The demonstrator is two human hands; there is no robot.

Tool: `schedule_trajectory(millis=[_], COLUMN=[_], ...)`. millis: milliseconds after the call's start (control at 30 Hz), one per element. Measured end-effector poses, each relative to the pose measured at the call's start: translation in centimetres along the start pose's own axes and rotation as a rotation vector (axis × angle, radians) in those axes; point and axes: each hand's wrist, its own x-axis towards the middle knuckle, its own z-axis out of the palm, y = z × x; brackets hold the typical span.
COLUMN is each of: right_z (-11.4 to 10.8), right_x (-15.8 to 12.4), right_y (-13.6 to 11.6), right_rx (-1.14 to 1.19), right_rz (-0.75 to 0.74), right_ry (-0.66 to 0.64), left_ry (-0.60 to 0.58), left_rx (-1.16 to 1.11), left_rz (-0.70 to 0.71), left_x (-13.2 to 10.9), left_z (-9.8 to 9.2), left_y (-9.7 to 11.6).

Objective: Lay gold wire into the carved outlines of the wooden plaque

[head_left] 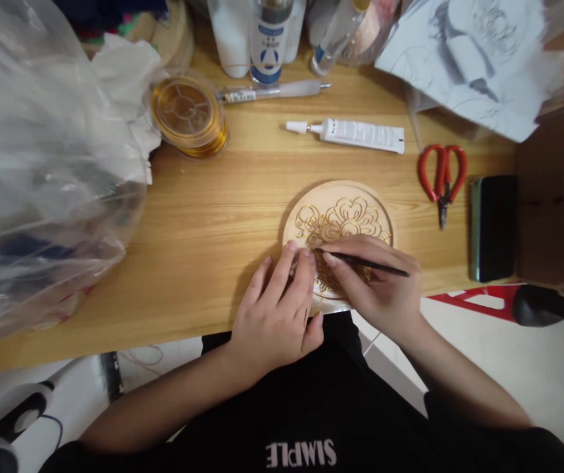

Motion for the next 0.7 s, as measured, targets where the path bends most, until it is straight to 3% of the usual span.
schedule_trajectory(millis=[700], right_z=[-0.15], right_x=[-0.08], right_y=[-0.07], right_rx=[-0.027], right_rz=[-0.013], right_ry=[0.007], left_ry=[-0.005], left_rx=[-0.018], left_rz=[-0.015], left_x=[-0.05], left_z=[0.01], left_y=[0.06])
